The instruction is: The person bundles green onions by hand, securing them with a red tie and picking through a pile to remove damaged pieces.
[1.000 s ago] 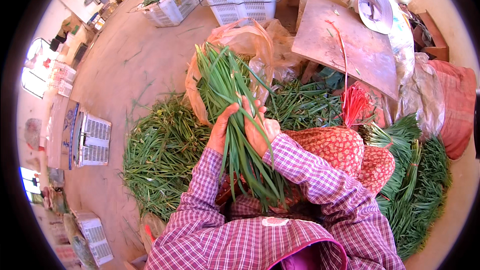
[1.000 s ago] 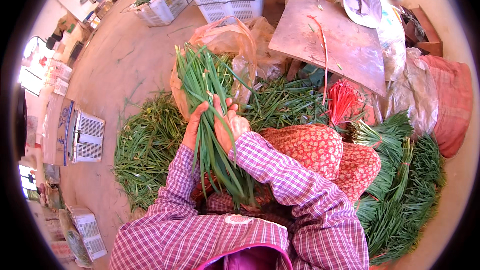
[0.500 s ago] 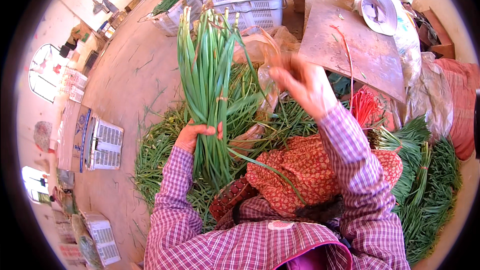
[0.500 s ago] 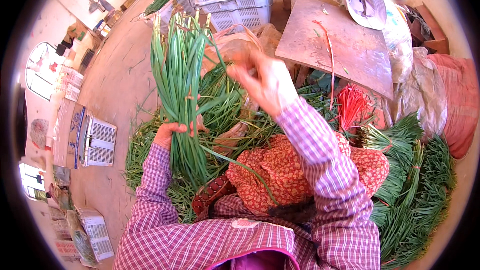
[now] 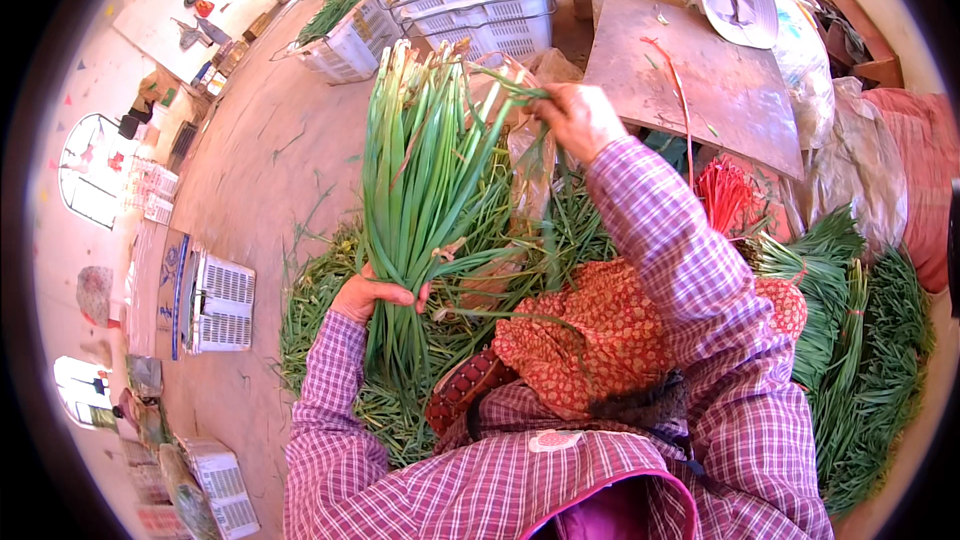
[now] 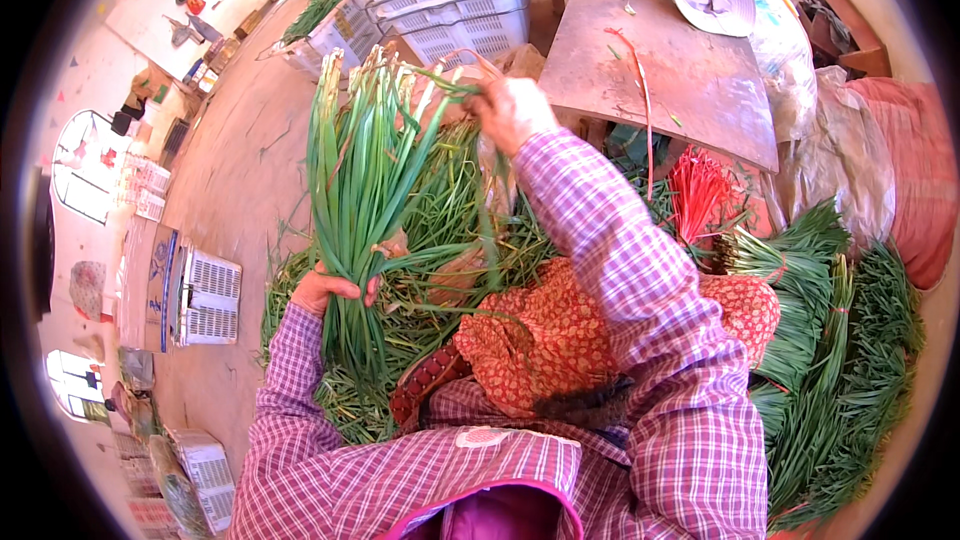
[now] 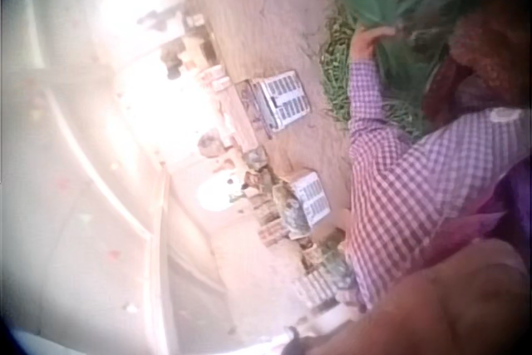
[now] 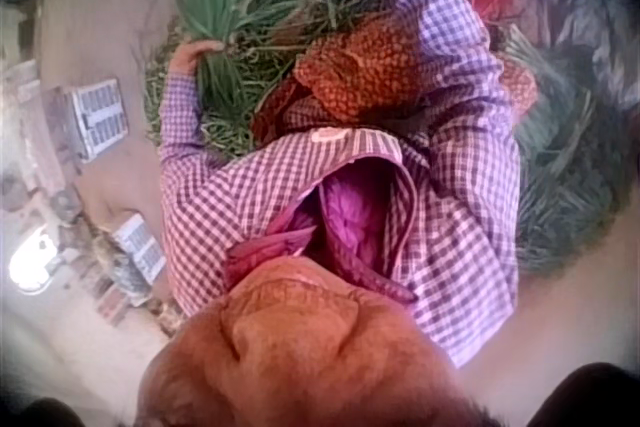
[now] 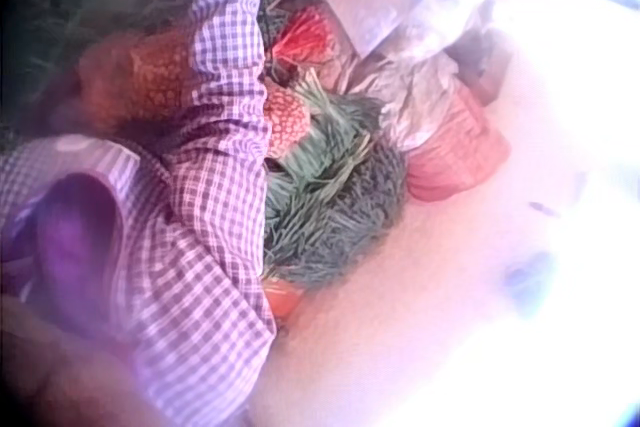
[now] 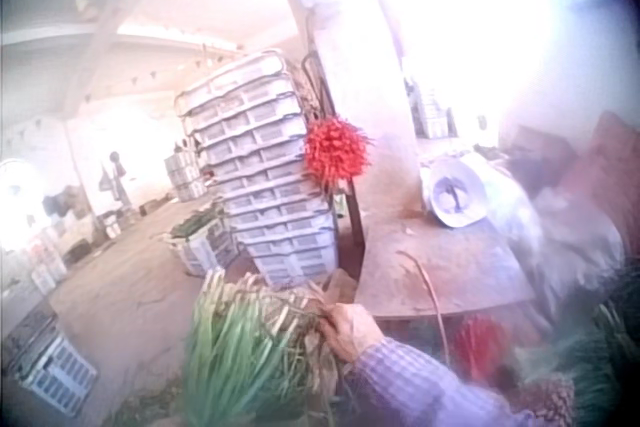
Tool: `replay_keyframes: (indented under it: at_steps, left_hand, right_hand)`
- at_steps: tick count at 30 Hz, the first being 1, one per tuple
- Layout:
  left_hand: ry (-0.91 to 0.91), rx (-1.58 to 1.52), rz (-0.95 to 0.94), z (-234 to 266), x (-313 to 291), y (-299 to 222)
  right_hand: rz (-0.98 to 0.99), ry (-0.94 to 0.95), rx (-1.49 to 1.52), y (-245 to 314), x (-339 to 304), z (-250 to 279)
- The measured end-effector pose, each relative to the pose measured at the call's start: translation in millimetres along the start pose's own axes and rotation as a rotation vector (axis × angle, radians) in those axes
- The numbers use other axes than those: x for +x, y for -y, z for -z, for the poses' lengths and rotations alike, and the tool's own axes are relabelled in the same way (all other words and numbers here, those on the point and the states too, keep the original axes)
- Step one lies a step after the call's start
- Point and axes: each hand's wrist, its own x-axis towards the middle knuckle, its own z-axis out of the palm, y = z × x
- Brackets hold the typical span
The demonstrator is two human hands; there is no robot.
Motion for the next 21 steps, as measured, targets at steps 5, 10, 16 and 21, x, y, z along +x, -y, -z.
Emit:
replay_keyframes:
  at_steps: [5,10,16,21]
  left_hand:
    - [-0.005,-0.044,-0.049,10.2,-8.1,9.6]
    - [-0.035,-0.010,-0.025,6.3,-14.0,15.0]
    - [-0.110,0.043,0.026,15.2,-30.7,15.2]
    - [-0.084,0.130,0.089,18.5,-14.4,15.4]
  right_hand:
    - [0.159,-0.050,-0.269,-22.0,0.0,35.7]
    - [-0.230,-0.240,-0.172,-55.4,4.6,89.7]
    - [-0.031,0.300,-0.401,5.7,-19.5,79.8]
    - [-0.024,0.300,0.403,49.5,-22.4,7.6]
